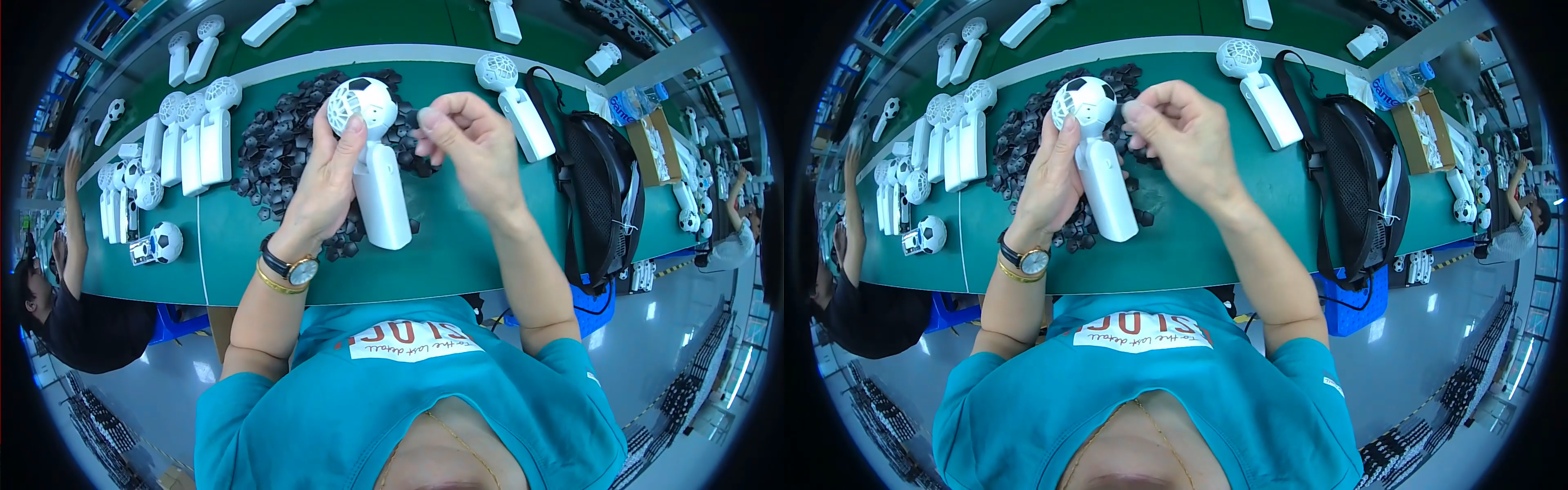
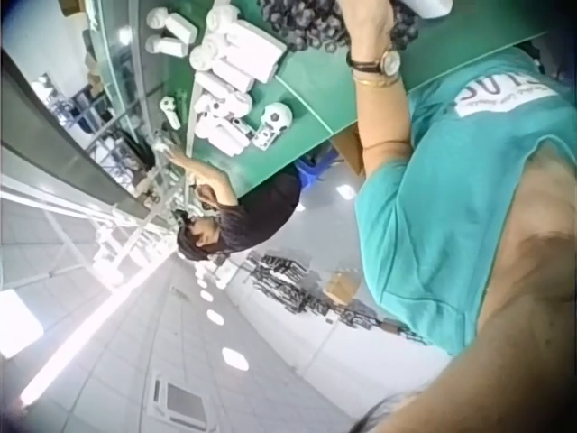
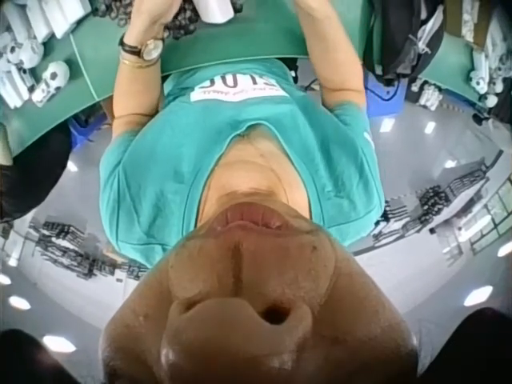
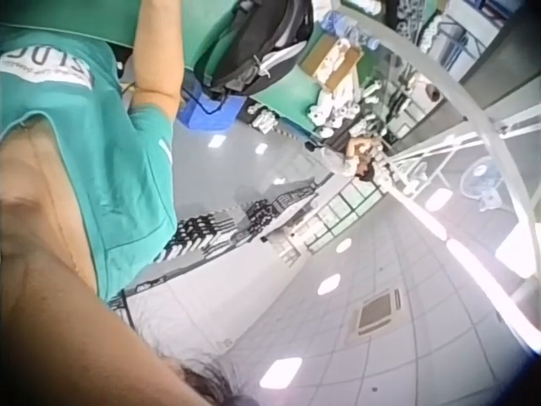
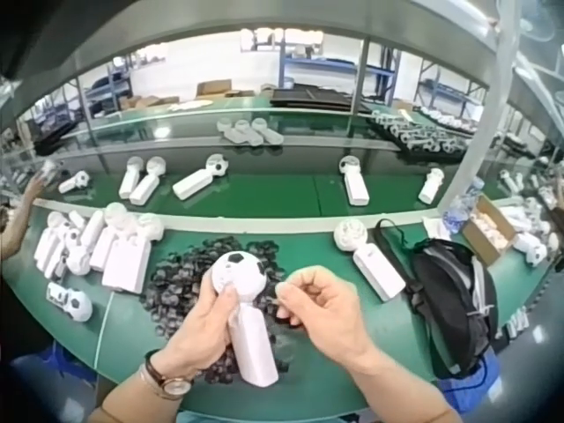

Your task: Assembling small white handheld fans by attaching black components at a factory workbench.

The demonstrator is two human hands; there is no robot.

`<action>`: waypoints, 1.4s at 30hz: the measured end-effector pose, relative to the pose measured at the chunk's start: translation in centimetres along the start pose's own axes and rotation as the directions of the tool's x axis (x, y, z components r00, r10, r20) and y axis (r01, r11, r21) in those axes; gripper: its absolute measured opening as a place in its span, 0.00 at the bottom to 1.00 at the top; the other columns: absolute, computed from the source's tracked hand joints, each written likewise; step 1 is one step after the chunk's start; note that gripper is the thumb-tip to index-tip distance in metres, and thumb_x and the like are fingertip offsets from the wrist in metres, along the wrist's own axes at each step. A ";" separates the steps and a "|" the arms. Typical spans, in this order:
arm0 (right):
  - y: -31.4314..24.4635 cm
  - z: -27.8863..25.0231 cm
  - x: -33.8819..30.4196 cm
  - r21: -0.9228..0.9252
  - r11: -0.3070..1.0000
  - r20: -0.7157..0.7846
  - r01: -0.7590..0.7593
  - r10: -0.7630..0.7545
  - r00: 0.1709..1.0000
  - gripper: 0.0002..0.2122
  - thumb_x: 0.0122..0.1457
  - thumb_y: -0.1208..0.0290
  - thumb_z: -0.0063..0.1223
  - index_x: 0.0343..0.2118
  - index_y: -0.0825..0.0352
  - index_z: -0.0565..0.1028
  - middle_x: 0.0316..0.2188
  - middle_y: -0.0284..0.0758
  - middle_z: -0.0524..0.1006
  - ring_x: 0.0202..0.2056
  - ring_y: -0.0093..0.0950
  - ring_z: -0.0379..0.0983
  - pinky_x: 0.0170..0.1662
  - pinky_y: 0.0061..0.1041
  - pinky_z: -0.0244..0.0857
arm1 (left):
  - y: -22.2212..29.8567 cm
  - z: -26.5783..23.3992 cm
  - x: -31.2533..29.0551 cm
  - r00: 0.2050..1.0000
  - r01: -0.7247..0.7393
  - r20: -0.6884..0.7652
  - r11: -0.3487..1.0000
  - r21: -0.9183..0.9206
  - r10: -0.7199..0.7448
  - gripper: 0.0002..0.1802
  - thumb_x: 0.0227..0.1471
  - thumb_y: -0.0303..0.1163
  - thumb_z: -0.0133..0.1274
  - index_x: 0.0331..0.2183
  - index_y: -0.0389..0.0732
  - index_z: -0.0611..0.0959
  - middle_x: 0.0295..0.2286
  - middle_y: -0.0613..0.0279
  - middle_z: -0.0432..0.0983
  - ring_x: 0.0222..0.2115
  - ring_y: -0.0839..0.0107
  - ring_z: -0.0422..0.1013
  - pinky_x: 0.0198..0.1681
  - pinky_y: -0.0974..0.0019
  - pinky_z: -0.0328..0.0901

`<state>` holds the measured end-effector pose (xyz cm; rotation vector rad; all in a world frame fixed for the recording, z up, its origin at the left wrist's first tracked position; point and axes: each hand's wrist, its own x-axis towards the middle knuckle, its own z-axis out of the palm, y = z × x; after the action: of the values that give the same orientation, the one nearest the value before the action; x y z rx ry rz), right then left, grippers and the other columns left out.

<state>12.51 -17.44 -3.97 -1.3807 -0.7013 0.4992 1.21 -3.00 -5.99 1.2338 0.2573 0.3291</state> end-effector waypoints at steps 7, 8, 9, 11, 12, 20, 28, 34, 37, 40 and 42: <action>1.5 3.6 0.1 -0.004 0.982 -0.180 0.188 -0.185 0.966 0.07 0.59 0.71 0.56 0.33 0.69 0.72 0.25 0.28 0.74 0.26 0.13 0.69 0.27 0.14 0.63 | -0.2 1.5 0.1 0.998 -0.058 0.004 0.997 -0.044 0.059 0.37 0.64 0.51 0.38 0.61 0.40 0.46 0.53 0.54 0.59 0.53 0.67 0.60 0.55 0.64 0.59; 1.5 3.7 0.0 -0.047 0.983 -0.190 0.177 -0.183 0.965 0.07 0.59 0.71 0.57 0.33 0.69 0.72 0.25 0.27 0.74 0.26 0.13 0.69 0.27 0.14 0.63 | -0.3 1.5 0.0 0.998 -0.062 0.003 0.997 -0.044 0.063 0.37 0.64 0.51 0.38 0.61 0.40 0.46 0.53 0.54 0.59 0.53 0.67 0.60 0.55 0.64 0.59; 1.5 3.9 0.0 -0.089 0.982 -0.200 0.167 -0.182 0.963 0.07 0.59 0.71 0.57 0.33 0.69 0.72 0.25 0.27 0.74 0.26 0.13 0.68 0.28 0.13 0.63 | -0.4 1.5 0.0 0.997 -0.080 -0.004 0.997 -0.023 0.080 0.37 0.64 0.50 0.38 0.61 0.40 0.46 0.53 0.54 0.59 0.53 0.67 0.60 0.55 0.64 0.59; 1.4 4.0 0.1 -0.132 0.978 -0.207 0.162 -0.187 0.960 0.07 0.59 0.71 0.58 0.32 0.69 0.72 0.25 0.27 0.74 0.26 0.13 0.67 0.28 0.13 0.63 | -0.5 1.4 0.2 0.993 -0.118 -0.017 0.993 0.022 0.118 0.37 0.64 0.50 0.38 0.61 0.40 0.45 0.53 0.54 0.58 0.54 0.67 0.59 0.56 0.64 0.58; 1.3 4.1 0.1 -0.151 0.975 -0.215 0.165 -0.195 0.957 0.07 0.59 0.71 0.57 0.32 0.69 0.72 0.25 0.27 0.74 0.26 0.13 0.67 0.28 0.13 0.63 | -0.6 1.3 0.2 0.992 -0.123 -0.020 0.992 0.025 0.123 0.37 0.64 0.50 0.38 0.61 0.40 0.45 0.53 0.54 0.58 0.54 0.67 0.59 0.56 0.64 0.58; 0.5 3.6 1.2 -0.152 0.974 -0.240 0.166 -0.199 0.950 0.05 0.59 0.74 0.55 0.33 0.69 0.72 0.25 0.27 0.73 0.27 0.13 0.67 0.29 0.13 0.62 | 0.5 2.2 2.5 0.961 -0.251 -0.066 0.947 0.201 0.268 0.39 0.59 0.48 0.49 0.58 0.35 0.51 0.49 0.53 0.63 0.48 0.69 0.64 0.51 0.66 0.63; 2.4 -1.4 2.2 0.118 0.991 -0.258 0.060 -0.028 0.966 0.05 0.60 0.76 0.53 0.37 0.69 0.74 0.27 0.28 0.74 0.28 0.15 0.68 0.31 0.14 0.62 | 3.5 2.4 11.9 0.974 -0.223 0.054 0.912 0.345 0.218 0.39 0.53 0.47 0.56 0.54 0.32 0.59 0.41 0.49 0.72 0.40 0.67 0.72 0.44 0.67 0.67; 7.9 -2.6 2.5 -0.167 0.983 -0.258 -0.079 0.034 0.966 0.06 0.59 0.76 0.52 0.38 0.70 0.74 0.27 0.28 0.75 0.28 0.14 0.68 0.30 0.14 0.62 | 3.5 2.2 24.7 0.930 -0.291 0.073 0.598 0.747 0.361 0.43 0.50 0.51 0.57 0.56 0.33 0.59 0.43 0.34 0.72 0.44 0.47 0.73 0.45 0.57 0.67; 7.4 -2.1 3.0 -0.351 0.936 -0.215 -0.040 -0.039 0.976 0.05 0.59 0.77 0.52 0.37 0.70 0.75 0.26 0.28 0.75 0.27 0.13 0.68 0.30 0.14 0.63 | 2.9 1.5 29.5 0.948 -0.190 0.036 0.473 0.860 0.316 0.42 0.50 0.49 0.57 0.57 0.37 0.59 0.44 0.36 0.72 0.43 0.44 0.72 0.46 0.53 0.66; 7.2 -2.0 2.8 -0.362 0.931 -0.214 -0.041 -0.040 0.976 0.05 0.58 0.77 0.53 0.36 0.70 0.76 0.26 0.27 0.75 0.26 0.13 0.68 0.29 0.14 0.63 | 0.0 -0.9 32.0 0.929 -0.156 0.013 0.360 0.920 0.370 0.39 0.50 0.48 0.56 0.56 0.38 0.62 0.43 0.39 0.72 0.44 0.47 0.71 0.48 0.54 0.65; 7.0 -2.1 3.2 -0.367 0.929 -0.222 -0.053 -0.032 0.975 0.04 0.58 0.77 0.53 0.35 0.71 0.76 0.25 0.27 0.75 0.25 0.13 0.68 0.29 0.14 0.63 | -1.5 -2.2 33.4 0.922 -0.135 0.007 0.305 0.943 0.387 0.38 0.50 0.47 0.56 0.56 0.38 0.63 0.42 0.41 0.71 0.44 0.48 0.70 0.49 0.54 0.64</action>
<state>16.80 -15.75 -10.43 -1.7661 -0.6218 0.2156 31.44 11.22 -8.55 2.4552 0.4767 0.6683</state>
